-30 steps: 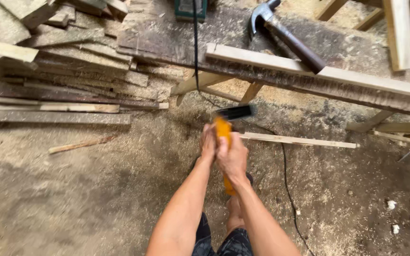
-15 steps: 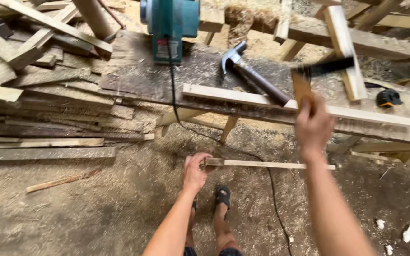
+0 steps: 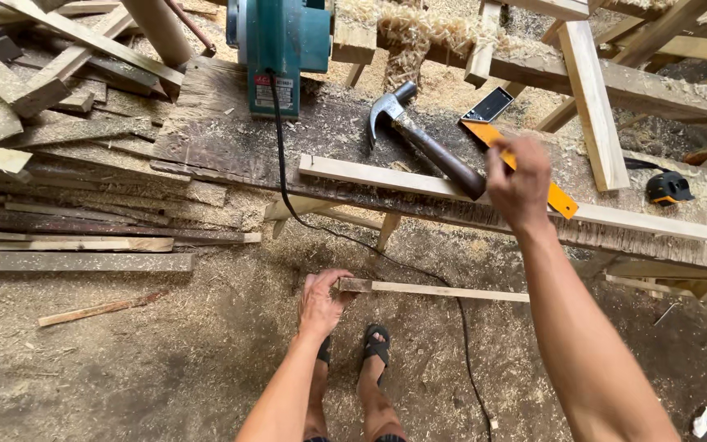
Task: The person assembles a wooden frame on a workbench, hammering nails into the joints by hand while holding the frame steady. They use a try square to check alignment, reposition the frame, and sort and stack wooden strips and boards on the bench.
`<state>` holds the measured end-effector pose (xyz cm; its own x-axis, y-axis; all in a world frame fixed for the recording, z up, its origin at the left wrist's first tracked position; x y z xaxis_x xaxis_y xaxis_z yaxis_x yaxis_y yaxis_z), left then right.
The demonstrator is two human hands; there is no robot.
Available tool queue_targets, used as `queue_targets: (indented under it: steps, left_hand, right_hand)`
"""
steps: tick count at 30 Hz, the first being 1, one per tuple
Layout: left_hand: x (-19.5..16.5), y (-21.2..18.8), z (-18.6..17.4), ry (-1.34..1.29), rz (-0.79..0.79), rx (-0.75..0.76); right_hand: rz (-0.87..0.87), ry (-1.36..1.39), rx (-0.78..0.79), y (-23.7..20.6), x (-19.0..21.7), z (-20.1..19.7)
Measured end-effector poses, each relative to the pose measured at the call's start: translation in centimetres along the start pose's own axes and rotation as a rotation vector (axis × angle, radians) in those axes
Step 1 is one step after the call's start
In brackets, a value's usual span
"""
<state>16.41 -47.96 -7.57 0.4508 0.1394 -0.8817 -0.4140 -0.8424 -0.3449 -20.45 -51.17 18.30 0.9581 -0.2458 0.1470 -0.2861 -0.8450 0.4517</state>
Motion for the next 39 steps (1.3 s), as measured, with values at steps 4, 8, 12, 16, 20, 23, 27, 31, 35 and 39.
queue_targets:
  steps: [4,8,12,16,20,23,27,31,35,39]
  left_hand:
    - [-0.6,0.1,-0.2,0.003,0.033,-0.019]
    - [-0.9,0.0,-0.7,-0.009,0.006,-0.029]
    - [-2.2,-0.5,-1.3,-0.067,0.096,-0.059]
    - [-3.0,-0.7,-1.1,-0.076,0.109,-0.039]
    - [-2.7,-0.9,-1.8,-0.065,0.049,-0.072]
    - [-3.9,-1.1,-1.7,-0.027,0.165,-0.051]
    - [-2.7,-0.8,-1.9,-0.029,0.083,-0.088]
    - [-2.1,-0.3,-1.2,0.026,0.022,-0.025]
    - [-1.0,-0.5,-0.9,0.076,-0.109,0.024]
    - [-3.3,-0.8,-1.3,0.005,0.117,-0.004]
  right_hand:
    - [-0.041,-0.02,0.302,-1.6,3.1,1.6]
    - [0.187,0.113,0.476,-0.4,1.4,2.6]
    - [-0.097,-0.114,0.293,1.2,2.5,0.8]
    - [-0.189,-0.09,0.188,-1.5,3.4,-0.7]
    - [-0.202,-0.054,0.243,-3.9,4.4,-0.7]
    - [-0.286,-0.108,0.299,-4.7,5.6,-0.6]
    - [-0.318,-0.076,0.256,-5.2,6.8,-1.6]
    - [-0.347,-0.053,0.362,-6.9,8.1,-0.9]
    - [-0.396,0.071,0.338,-8.7,9.1,-2.1]
    - [-0.444,0.048,0.346,-10.8,9.6,-3.3]
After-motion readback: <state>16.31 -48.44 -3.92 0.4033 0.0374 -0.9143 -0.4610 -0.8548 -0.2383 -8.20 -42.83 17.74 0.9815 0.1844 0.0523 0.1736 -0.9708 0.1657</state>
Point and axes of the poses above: each hand's wrist, its own y-axis towards the middle knuckle, its own z-axis out of the palm, x = y × z, the point moved 10 cm from there along y, towards the middle knuckle, and after that the axes turned 14 degrees about -y, right-handed, at the moved point
